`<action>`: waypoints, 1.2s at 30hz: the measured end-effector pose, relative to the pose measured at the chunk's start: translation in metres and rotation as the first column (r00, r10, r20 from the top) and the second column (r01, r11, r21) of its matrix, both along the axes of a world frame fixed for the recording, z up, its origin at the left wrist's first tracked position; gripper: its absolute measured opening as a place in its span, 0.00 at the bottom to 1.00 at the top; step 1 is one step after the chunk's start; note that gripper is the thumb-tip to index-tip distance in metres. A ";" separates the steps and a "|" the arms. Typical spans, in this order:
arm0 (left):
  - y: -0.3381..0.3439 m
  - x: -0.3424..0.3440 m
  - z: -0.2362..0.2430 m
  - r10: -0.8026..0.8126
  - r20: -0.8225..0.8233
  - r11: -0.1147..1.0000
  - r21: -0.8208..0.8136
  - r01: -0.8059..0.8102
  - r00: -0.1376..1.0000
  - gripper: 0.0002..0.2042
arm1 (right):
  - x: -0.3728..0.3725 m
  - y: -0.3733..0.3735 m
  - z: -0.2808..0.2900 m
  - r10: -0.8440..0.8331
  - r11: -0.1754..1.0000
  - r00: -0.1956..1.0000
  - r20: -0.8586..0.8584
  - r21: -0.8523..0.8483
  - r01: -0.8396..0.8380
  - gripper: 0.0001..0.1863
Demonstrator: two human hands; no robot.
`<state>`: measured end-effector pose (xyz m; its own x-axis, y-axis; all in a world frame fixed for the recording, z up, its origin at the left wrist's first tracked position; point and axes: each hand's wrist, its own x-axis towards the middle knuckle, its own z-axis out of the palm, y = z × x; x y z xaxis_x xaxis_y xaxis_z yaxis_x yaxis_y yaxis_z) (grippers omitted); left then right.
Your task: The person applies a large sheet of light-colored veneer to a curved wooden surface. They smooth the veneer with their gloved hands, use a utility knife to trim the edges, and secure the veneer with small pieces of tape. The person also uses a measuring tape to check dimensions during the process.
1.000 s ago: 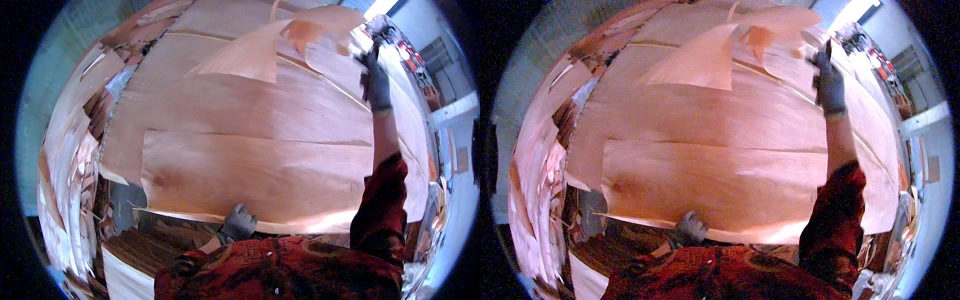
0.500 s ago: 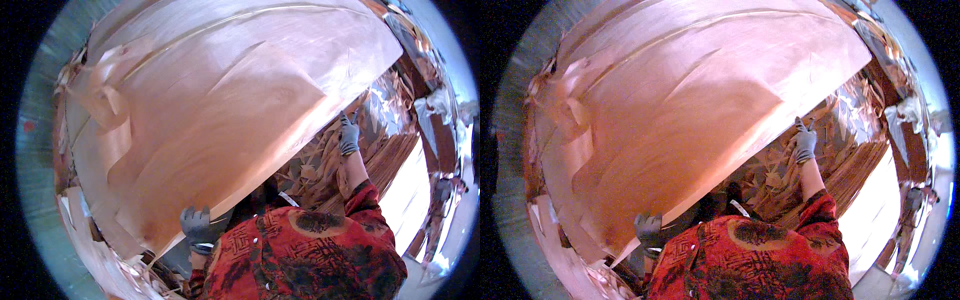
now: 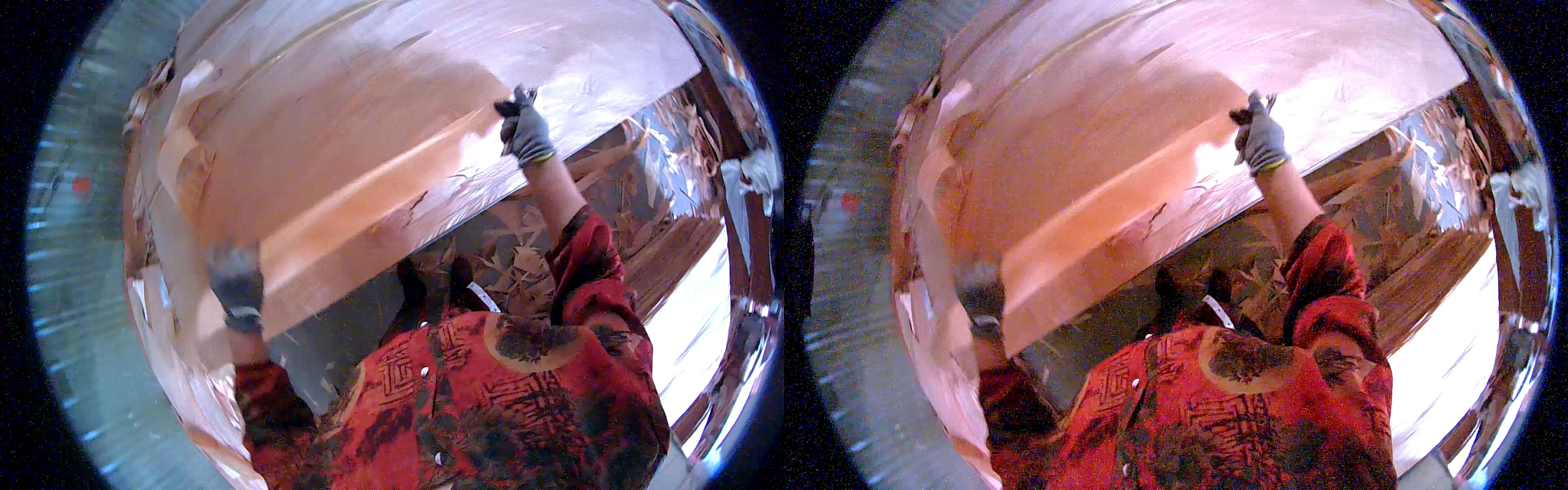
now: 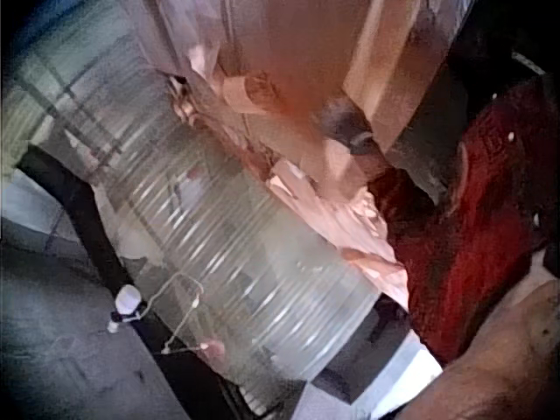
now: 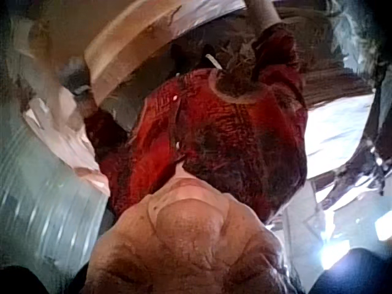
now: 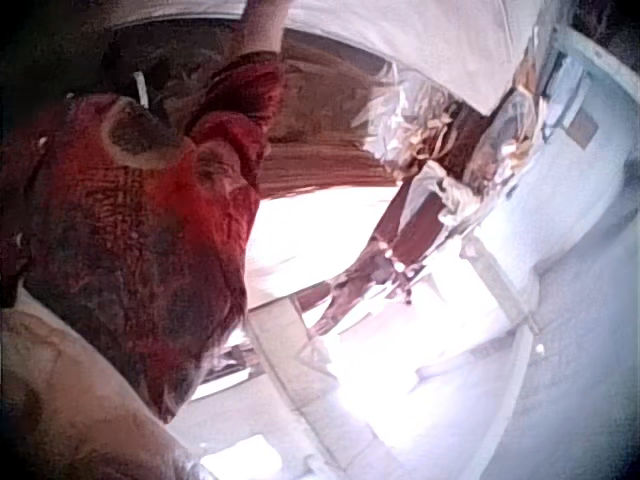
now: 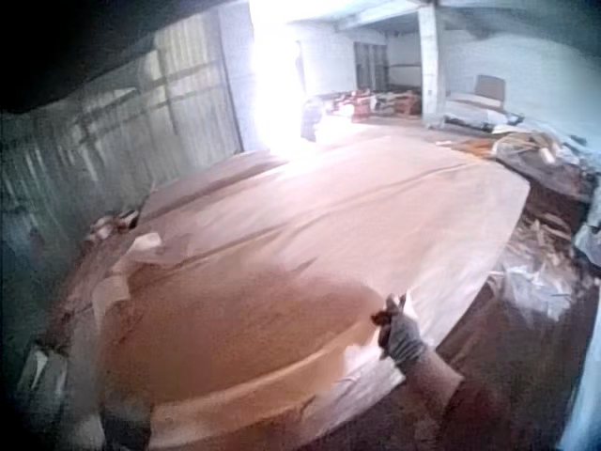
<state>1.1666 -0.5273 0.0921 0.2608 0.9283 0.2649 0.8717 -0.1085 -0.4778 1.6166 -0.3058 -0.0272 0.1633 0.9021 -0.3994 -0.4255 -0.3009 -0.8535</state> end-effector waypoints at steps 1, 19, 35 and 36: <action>0.011 0.001 0.018 0.023 -0.080 0.999 0.038 -0.020 0.997 0.11 | -0.006 0.005 0.031 0.015 0.999 0.996 -0.086 -0.028 -0.017 0.28; 0.043 0.010 0.101 -0.112 -0.214 0.959 0.232 0.162 0.970 0.18 | -0.014 0.003 0.015 0.276 0.946 0.950 -0.148 -0.131 -0.295 0.11; 0.050 0.002 0.094 -0.111 -0.206 0.971 0.184 0.150 0.972 0.20 | -0.035 -0.082 0.095 0.197 0.727 0.498 0.845 0.215 -0.652 0.21; 0.054 -0.002 0.095 -0.121 -0.190 0.967 0.200 0.159 0.974 0.20 | -0.037 -0.070 0.099 0.078 0.703 0.512 0.856 0.317 -0.637 0.20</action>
<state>1.1648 -0.4735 0.1874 0.4443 0.8060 0.3911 0.7558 -0.1029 -0.6467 1.5799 -0.3754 0.0719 -0.2603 0.9293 0.2620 0.4662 0.3587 -0.8087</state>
